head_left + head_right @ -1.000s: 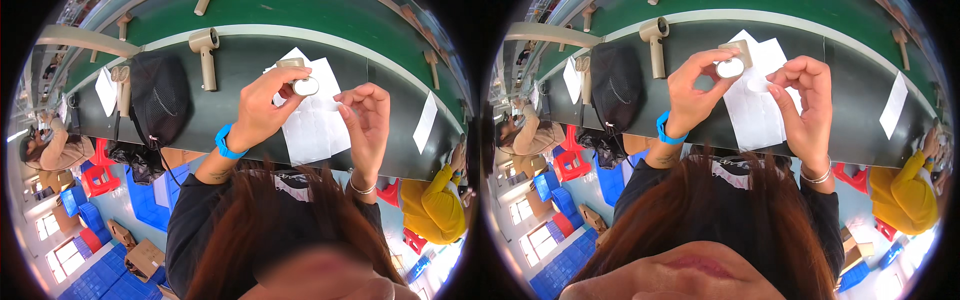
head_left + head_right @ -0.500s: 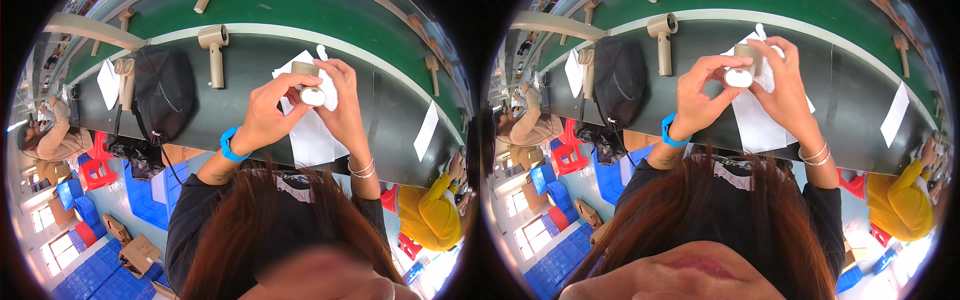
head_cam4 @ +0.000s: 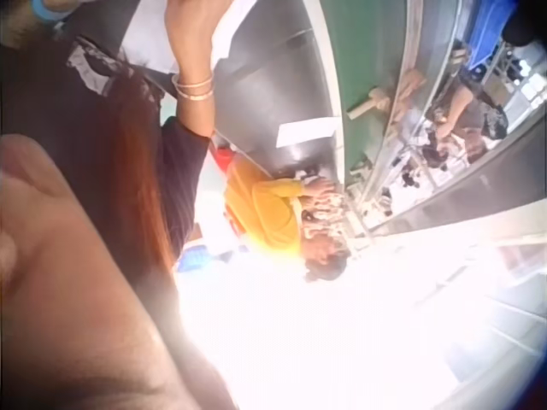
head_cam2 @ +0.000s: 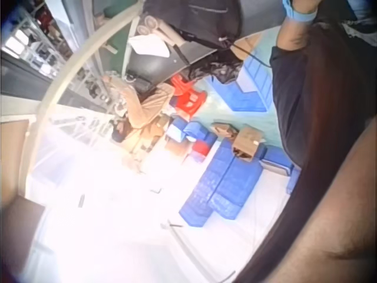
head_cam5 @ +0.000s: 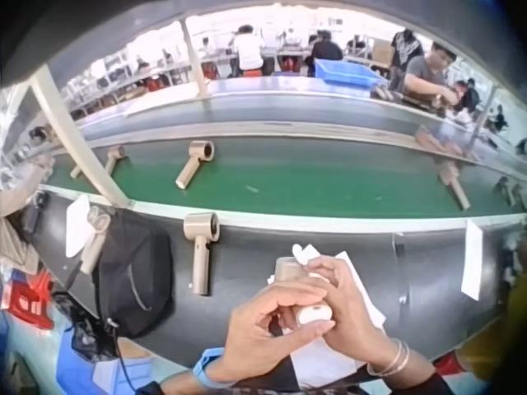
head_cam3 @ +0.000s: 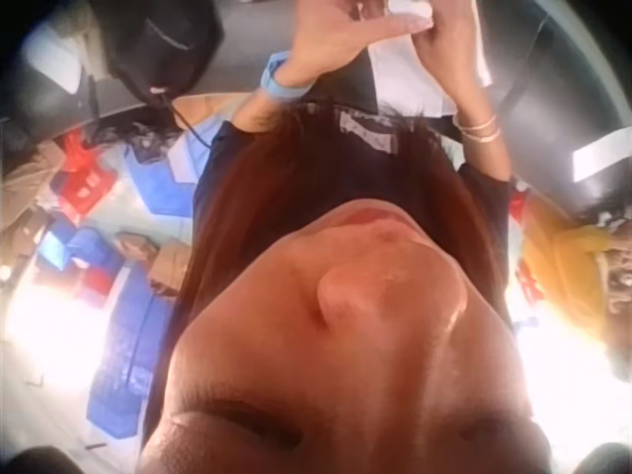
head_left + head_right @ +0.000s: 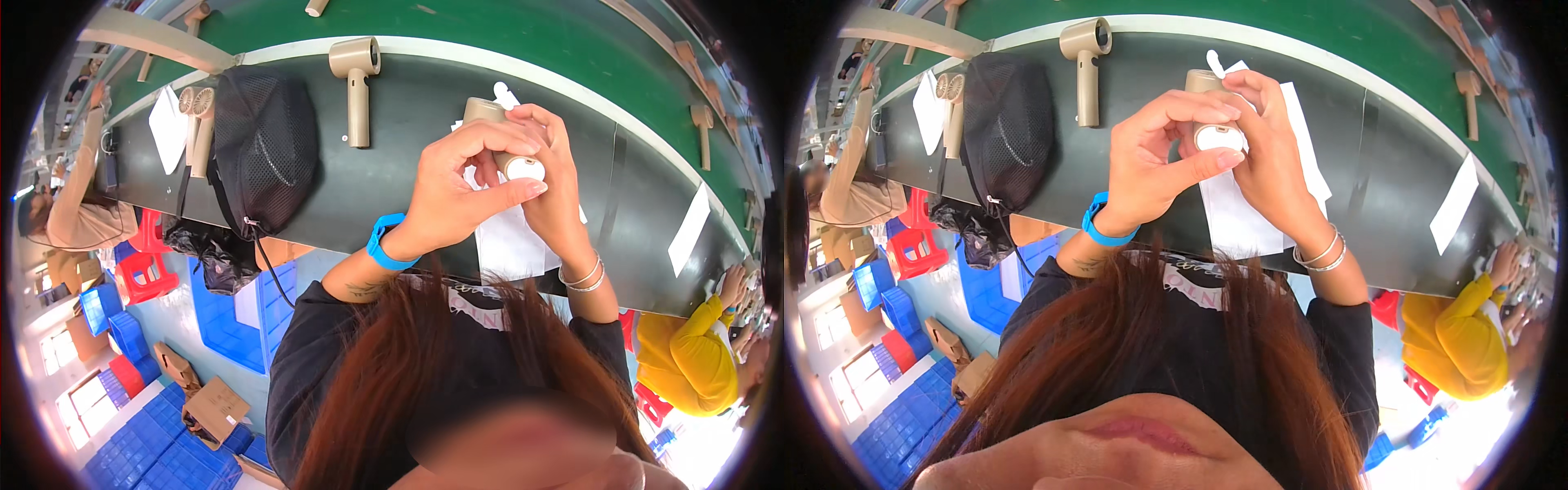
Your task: The person peels adhesive pads from sheets by hand and attaches them onto the bases of portable handheld fans, taking the fans from and placing them onto a conveyor belt.
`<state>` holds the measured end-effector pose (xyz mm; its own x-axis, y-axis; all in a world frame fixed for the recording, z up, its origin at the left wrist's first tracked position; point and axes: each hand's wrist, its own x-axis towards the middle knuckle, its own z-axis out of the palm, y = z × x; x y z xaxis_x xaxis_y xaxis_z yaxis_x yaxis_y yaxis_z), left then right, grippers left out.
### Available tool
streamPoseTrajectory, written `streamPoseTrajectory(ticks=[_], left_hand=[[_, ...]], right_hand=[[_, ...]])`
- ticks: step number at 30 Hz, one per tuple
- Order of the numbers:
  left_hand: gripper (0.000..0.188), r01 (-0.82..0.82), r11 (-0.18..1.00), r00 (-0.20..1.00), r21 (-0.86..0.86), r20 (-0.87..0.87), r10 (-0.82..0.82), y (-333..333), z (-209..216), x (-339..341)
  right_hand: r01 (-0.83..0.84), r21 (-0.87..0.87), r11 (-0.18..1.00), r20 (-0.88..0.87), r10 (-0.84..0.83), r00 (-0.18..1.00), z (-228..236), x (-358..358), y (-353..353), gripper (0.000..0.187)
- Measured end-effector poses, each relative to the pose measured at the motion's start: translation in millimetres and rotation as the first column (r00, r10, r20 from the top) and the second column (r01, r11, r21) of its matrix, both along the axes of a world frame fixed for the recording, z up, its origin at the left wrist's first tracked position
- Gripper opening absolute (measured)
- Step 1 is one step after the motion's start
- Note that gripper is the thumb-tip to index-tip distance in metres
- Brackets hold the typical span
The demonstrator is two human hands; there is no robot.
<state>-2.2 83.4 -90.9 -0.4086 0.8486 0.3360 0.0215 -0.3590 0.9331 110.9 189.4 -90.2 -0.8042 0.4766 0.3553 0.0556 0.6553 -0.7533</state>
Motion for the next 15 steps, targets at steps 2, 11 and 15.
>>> streamPoseTrajectory(ticks=[2,11,15], left_hand=[[0.031,0.002,1.0,0.999,-0.011,0.051,-0.002,-0.7,-0.6,-0.5],[0.021,-0.027,0.999,0.998,-0.025,0.063,0.029,-3.7,6.0,-4.1],[0.02,-0.053,0.998,0.998,0.018,-0.045,0.053,-1.3,-0.3,-5.7]], right_hand=[[0.0,-0.003,1.0,0.015,0.0,1.0,0.8,0.0,-0.1,0.04],[0.008,0.041,0.999,0.013,-0.009,1.0,-4.2,-2.2,-4.6,0.042],[0.037,0.104,0.994,0.006,-0.038,0.999,-6.0,-2.9,-8.8,0.042]])
